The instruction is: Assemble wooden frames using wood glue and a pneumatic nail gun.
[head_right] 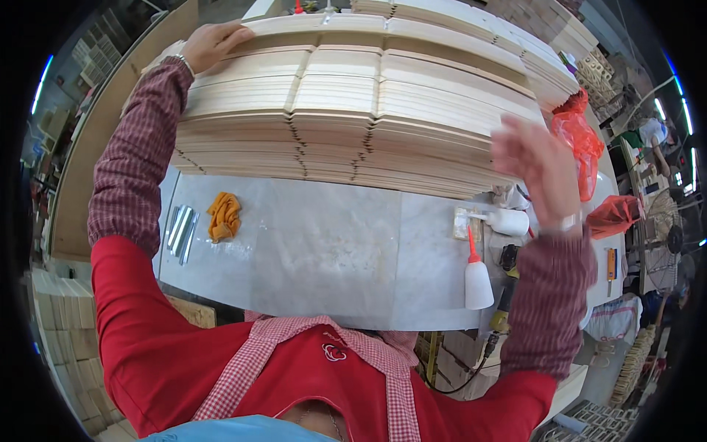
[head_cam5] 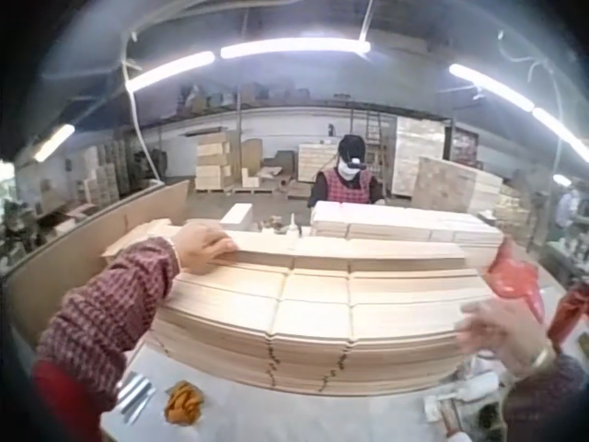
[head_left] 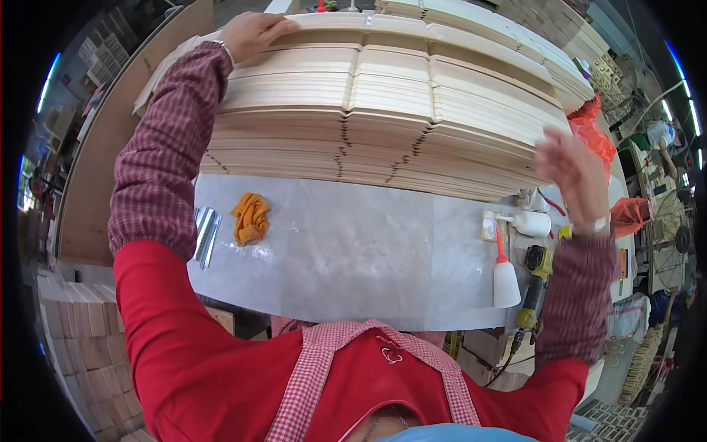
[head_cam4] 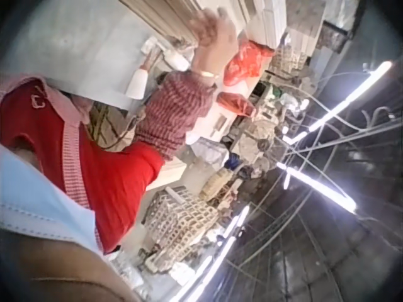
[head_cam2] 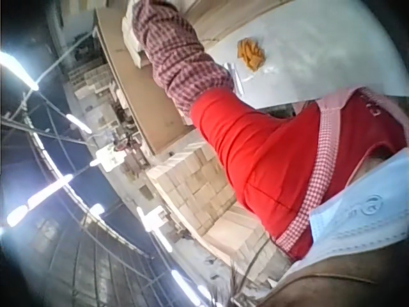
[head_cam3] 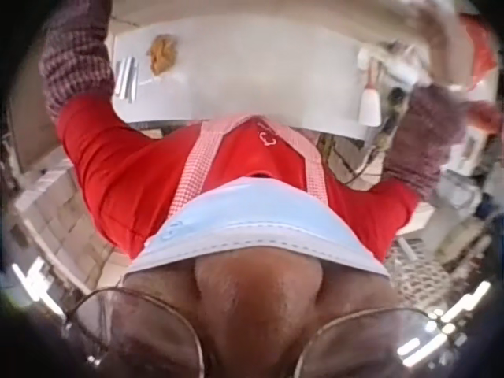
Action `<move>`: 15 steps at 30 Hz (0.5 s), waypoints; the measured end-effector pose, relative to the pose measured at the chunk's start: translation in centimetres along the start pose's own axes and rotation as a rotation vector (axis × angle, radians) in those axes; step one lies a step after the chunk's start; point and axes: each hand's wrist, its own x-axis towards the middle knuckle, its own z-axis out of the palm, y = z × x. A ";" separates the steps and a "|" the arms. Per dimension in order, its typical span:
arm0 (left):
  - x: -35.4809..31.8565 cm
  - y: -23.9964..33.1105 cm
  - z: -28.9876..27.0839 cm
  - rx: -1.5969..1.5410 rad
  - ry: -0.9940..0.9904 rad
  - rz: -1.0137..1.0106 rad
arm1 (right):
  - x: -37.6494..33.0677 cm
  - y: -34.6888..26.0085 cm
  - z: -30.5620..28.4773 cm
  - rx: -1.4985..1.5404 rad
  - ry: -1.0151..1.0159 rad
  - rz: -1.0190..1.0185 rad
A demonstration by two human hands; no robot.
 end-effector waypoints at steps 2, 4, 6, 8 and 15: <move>-0.6 -0.2 -0.3 -0.012 0.015 -0.020 | 4.6 -0.9 0.7 0.149 0.004 0.043; -0.2 -0.5 0.4 -0.016 0.070 0.039 | 9.8 -0.7 1.3 0.282 0.047 0.136; 0.5 -0.8 1.3 -0.021 0.117 0.094 | 13.8 -0.3 3.5 0.367 0.231 0.247; 0.2 -0.9 1.3 -0.053 0.132 0.097 | 15.5 -0.1 4.3 0.376 0.268 0.211; -5.2 2.9 -1.9 -0.586 0.419 -0.066 | 15.7 0.3 4.1 0.463 0.340 0.007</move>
